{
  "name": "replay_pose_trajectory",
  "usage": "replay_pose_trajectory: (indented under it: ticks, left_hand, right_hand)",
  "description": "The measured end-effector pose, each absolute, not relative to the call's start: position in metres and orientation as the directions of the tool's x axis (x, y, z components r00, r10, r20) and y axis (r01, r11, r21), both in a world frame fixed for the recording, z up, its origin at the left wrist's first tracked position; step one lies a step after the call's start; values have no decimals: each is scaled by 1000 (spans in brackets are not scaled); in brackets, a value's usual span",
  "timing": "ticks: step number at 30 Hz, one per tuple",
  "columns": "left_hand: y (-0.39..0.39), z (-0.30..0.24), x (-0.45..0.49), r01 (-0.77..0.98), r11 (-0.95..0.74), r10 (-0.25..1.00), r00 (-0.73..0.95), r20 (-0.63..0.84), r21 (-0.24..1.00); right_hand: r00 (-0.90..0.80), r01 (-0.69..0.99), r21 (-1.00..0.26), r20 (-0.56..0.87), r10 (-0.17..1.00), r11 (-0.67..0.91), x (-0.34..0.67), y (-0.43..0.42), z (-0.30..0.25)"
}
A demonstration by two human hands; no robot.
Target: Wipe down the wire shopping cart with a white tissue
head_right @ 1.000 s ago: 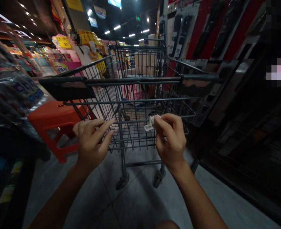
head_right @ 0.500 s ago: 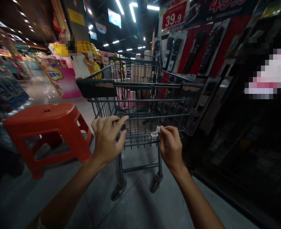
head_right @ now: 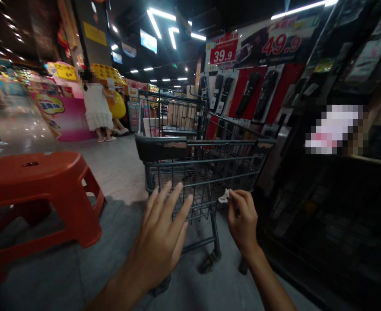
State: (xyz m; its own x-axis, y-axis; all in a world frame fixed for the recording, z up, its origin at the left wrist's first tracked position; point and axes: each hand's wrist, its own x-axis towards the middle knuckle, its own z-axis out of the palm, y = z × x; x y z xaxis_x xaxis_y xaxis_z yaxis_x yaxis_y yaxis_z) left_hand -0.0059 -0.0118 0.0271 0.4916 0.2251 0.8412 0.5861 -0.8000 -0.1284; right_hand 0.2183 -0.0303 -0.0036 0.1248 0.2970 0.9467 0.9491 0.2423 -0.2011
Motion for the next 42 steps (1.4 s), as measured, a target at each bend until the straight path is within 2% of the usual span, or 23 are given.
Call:
replay_pose_trajectory:
  ticks: [3,6,9,11,16,21,23,26,29,32,42]
  left_hand:
    - [-7,22,-20,422,-891,67,485,872,-166]
    - [12,22,-32,408,-898,-5,361,933,-163]
    - [38,26,-33,466,-883,88,271,958,-51]
    - [55,28,-28,469,-883,158,302,940,-2]
    - [81,28,-11,356,-932,87,391,916,-64]
    - [84,27,7,257,-966,98,354,930,4]
    - [83,26,15,224,-974,118,348,930,40]
    - [81,26,27,178,-979,160,347,924,102]
    - [78,25,36,154,-978,188,349,918,142]
    - [76,25,43,146,-980,174,320,931,133]
    - [74,21,51,163,-969,213,185,959,184]
  right_hand:
    - [171,948,-242,936,308,207,229,-31,-5]
    - [215,945,-278,925,312,174,239,-31,-6]
    - [249,941,-306,914,319,143,247,-30,-7]
    - [268,937,-323,907,324,130,251,-30,-7]
    - [341,916,-389,883,323,98,259,-29,-8]
    - [470,865,-502,824,318,23,273,-29,-13]
    - [558,812,-584,773,302,-6,286,-28,-18]
    - [750,633,-774,610,254,-12,314,-22,-24]
    - [853,476,-877,479,206,67,338,-15,-27]
    - [847,446,-881,472,245,157,342,-12,-26]
    - [697,495,-831,554,457,253,295,-29,-33]
